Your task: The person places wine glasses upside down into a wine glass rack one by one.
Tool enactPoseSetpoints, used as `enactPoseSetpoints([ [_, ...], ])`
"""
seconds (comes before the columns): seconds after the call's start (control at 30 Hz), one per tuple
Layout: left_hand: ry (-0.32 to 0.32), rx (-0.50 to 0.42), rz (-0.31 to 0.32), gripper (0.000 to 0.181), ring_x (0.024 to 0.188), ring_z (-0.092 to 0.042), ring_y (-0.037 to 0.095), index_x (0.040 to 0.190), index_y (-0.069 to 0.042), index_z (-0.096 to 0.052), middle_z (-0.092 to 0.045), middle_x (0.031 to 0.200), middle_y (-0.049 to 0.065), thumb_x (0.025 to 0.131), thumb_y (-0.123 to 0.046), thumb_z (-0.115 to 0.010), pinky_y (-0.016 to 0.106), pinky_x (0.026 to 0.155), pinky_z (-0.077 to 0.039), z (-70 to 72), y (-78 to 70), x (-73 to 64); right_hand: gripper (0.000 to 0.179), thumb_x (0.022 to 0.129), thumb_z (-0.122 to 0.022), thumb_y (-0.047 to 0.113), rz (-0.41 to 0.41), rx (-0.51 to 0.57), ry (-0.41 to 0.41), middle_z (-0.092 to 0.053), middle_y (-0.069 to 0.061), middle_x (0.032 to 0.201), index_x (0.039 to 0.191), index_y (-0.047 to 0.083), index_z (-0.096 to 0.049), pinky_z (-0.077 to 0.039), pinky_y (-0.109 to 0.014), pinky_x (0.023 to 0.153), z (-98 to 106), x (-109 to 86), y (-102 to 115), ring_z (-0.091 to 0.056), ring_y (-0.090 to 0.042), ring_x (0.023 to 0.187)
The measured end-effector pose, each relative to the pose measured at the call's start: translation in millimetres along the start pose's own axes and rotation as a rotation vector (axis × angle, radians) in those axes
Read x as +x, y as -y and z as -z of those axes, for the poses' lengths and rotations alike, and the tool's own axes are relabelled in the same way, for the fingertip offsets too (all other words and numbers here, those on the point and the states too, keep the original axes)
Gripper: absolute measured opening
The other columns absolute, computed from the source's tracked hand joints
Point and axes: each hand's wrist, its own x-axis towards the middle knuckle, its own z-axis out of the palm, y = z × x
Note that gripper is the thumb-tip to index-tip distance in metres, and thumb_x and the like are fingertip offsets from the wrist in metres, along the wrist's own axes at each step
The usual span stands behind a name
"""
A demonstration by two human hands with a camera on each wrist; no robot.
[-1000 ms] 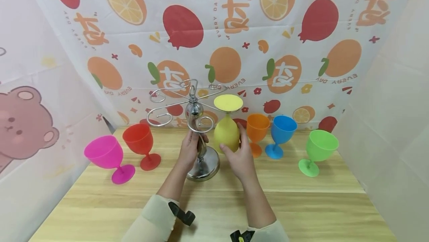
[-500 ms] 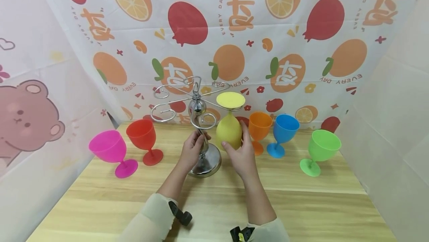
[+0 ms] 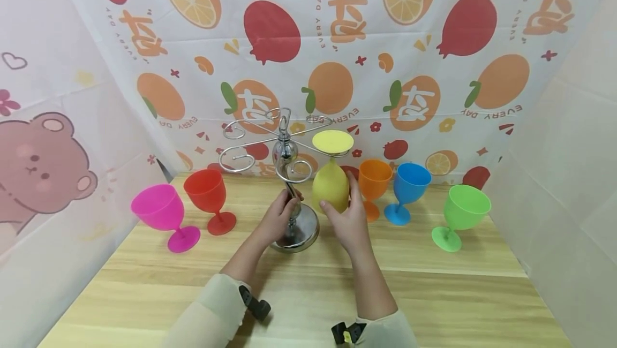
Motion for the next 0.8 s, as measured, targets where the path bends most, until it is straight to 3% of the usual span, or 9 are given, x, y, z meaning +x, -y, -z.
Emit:
enactPoseSetpoints([
  [0.17,0.039,0.097,0.036,0.031,0.122,-0.057,0.023,0.128,-0.013,-0.049,-0.061,0.127,0.009,0.106,-0.033,-0.041,0.047,0.103,-0.045,2.1,-4.0,-2.9,0.083,0.089,-0.074,0.025,-0.013,0.004,-0.003,-0.033,0.004,0.156,0.154,0.033,-0.024,-0.024,-0.053,0.119,0.1,-1.0,0.9,-0.031,-0.022,0.142],
  [0.37,-0.006,0.251,0.015,0.024,0.097,-0.059,0.018,0.122,-0.014,-0.051,-0.062,0.109,0.003,0.105,-0.030,-0.045,0.040,0.082,-0.048,-1.2,-7.5,-4.4,0.082,0.088,-0.075,0.027,-0.024,-0.023,-0.014,-0.034,0.004,0.156,0.153,0.036,-0.026,-0.021,-0.054,0.120,0.3,-1.0,4.3,-0.030,-0.024,0.143],
  [0.53,-0.021,0.286,0.006,0.021,0.087,-0.055,0.017,0.117,-0.013,-0.052,-0.059,0.099,0.002,0.104,-0.028,-0.047,0.036,0.075,-0.045,-3.9,-7.6,-4.1,0.082,0.088,-0.074,0.033,-0.031,-0.051,-0.022,-0.035,0.003,0.156,0.154,0.036,-0.025,-0.018,-0.054,0.121,2.3,-1.8,5.8,-0.029,-0.022,0.144],
  [0.8,-0.038,0.310,-0.026,0.019,0.089,-0.054,0.019,0.115,-0.010,-0.052,-0.059,0.098,0.005,0.102,-0.024,-0.051,0.037,0.076,-0.046,-7.7,-5.0,-2.0,0.084,0.089,-0.071,0.042,-0.040,-0.050,-0.034,-0.031,-0.001,0.158,0.156,0.030,-0.021,-0.018,-0.052,0.121,6.5,-2.4,7.1,-0.024,-0.025,0.148],
])
